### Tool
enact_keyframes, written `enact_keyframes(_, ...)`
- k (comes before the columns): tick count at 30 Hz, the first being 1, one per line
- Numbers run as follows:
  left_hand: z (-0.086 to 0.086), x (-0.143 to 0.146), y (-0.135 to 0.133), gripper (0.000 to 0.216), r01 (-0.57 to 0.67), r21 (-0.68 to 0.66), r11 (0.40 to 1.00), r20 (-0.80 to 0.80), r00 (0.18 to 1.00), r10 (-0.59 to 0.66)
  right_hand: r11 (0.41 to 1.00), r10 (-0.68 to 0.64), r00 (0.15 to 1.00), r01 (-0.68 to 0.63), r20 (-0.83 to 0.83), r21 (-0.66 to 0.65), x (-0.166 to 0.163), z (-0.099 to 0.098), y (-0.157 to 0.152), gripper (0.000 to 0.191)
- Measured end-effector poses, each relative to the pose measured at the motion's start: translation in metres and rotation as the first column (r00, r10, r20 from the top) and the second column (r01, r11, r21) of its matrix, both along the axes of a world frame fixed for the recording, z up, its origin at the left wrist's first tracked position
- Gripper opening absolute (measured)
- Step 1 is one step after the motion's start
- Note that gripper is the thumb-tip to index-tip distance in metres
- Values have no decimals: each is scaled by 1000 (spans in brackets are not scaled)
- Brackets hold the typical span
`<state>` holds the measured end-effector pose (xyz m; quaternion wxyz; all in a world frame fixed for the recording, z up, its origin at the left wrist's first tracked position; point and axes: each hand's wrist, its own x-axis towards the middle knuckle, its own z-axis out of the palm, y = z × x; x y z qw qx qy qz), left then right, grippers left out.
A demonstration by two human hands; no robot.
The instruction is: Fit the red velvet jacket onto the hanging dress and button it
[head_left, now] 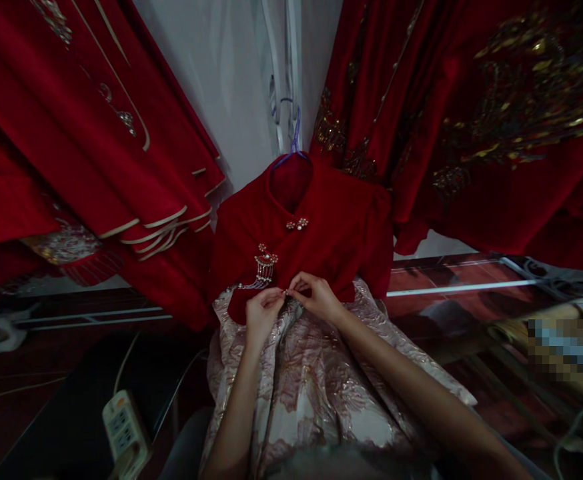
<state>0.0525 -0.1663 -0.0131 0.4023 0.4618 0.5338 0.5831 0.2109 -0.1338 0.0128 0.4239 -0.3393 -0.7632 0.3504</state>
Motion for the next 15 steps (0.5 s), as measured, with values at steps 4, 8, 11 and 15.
enact_keyframes(4, 1, -2, -2, 20, -5, 12, 1000, -58, 998, 6, 998, -64, 998, 64, 12, 22, -4, -4, -1, 6)
enact_keyframes(8, 0, -4, -2, 18, 10, 13, 1000, -88, 996, -8, 992, -113, 993, 111, 25, 57, -8, -8, -1, 6)
enact_keyframes(11, -3, -8, 0, 25, -5, 44, 999, -112, 994, 10, 993, -119, 993, 118, 19, 24, -3, -6, -1, 9)
enact_keyframes(15, -3, -20, 0, 23, -105, 172, 979, -287, 946, 152, 972, -236, 970, 234, -51, -28, 13, 5, 1, 11)
